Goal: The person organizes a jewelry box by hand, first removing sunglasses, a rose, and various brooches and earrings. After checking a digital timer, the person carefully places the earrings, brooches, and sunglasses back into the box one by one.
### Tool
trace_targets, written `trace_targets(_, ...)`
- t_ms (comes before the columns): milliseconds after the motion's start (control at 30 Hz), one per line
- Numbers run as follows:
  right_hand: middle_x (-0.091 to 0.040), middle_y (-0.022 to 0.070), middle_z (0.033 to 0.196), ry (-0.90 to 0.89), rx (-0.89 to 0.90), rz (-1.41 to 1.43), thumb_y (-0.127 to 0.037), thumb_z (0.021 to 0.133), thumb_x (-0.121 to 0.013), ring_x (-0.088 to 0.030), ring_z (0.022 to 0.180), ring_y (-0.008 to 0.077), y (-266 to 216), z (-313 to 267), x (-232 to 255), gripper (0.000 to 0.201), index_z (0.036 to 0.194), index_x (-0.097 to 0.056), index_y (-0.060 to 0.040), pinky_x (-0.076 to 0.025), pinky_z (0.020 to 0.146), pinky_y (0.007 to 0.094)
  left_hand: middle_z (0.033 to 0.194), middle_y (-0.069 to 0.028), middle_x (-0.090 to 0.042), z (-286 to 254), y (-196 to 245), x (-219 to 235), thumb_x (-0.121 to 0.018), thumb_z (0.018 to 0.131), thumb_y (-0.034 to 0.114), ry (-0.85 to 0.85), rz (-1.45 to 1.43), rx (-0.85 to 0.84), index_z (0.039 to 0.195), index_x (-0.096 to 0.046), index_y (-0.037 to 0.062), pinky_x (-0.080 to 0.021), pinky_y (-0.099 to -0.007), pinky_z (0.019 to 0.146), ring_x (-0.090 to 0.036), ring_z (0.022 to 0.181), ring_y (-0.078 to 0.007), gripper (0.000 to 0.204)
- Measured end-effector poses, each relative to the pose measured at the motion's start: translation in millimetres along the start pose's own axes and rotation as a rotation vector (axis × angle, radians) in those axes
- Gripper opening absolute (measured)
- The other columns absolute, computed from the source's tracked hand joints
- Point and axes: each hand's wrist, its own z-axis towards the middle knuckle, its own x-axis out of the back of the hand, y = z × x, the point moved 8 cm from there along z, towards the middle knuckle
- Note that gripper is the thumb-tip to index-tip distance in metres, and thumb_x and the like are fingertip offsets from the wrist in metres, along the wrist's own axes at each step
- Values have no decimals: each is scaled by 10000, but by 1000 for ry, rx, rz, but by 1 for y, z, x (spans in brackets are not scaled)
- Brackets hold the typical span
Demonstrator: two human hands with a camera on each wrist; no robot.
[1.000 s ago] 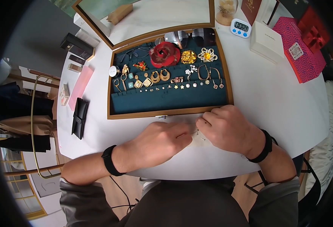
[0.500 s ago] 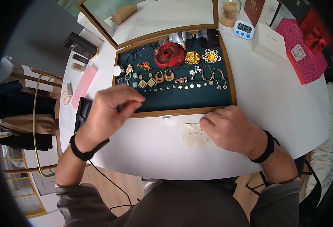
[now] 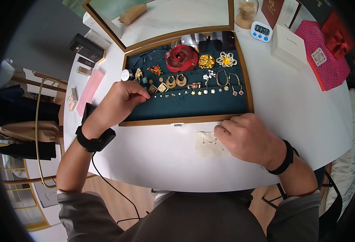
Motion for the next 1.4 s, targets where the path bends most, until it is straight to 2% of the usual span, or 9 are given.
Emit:
trace_targets(200,-634,41,696,6,8,-17,-86,777,-723,-682,635,183,0,1,1,58,790,-670,-67,-549,578,326,930,-61,-780,4,-8,-4,-737,990,-86,-31,-110,140,1032,-787,-43,-585,-249,785,-711,853,-100,78)
trace_targets(933,-629,40,687,-1,12,-17,-67,774,-732,-677,618,174,-1,2,0,81,771,-651,-67,-548,565,317,912,-47,-756,11,-10,-6,-804,956,1,24,95,165,997,-766,-25,-555,-273,777,-665,837,-94,61)
trace_targets(1133,-626,40,683,7,18,-17,-67,769,-731,-674,613,174,-1,2,0,79,772,-653,-65,-548,562,315,885,-27,-737,10,-11,0,-806,957,7,26,117,157,997,-751,-18,-536,-264,758,-650,827,-79,73)
trace_targets(1233,-622,41,680,14,17,-6,-65,768,-729,-674,617,174,0,1,-2,76,773,-653,-63,-545,557,321,875,22,-695,4,-3,20,-738,1025,9,119,1,85,1014,-723,-8,-493,-238,699,-615,806,-35,25)
trace_targets(1333,-620,41,685,14,7,-6,-68,765,-735,-670,618,173,0,1,0,73,788,-666,-55,-541,551,327,882,24,-693,-6,8,32,-717,1031,-6,215,-48,110,1000,-715,-5,-485,-234,684,-604,791,-36,32)
trace_targets(1400,-618,42,689,49,-13,-10,-68,764,-737,-667,619,177,2,2,2,77,799,-671,-49,-537,546,329,890,-5,-710,-18,37,23,-715,1014,-28,270,-63,-47,999,-715,-11,-494,-221,693,-629,797,-56,23)
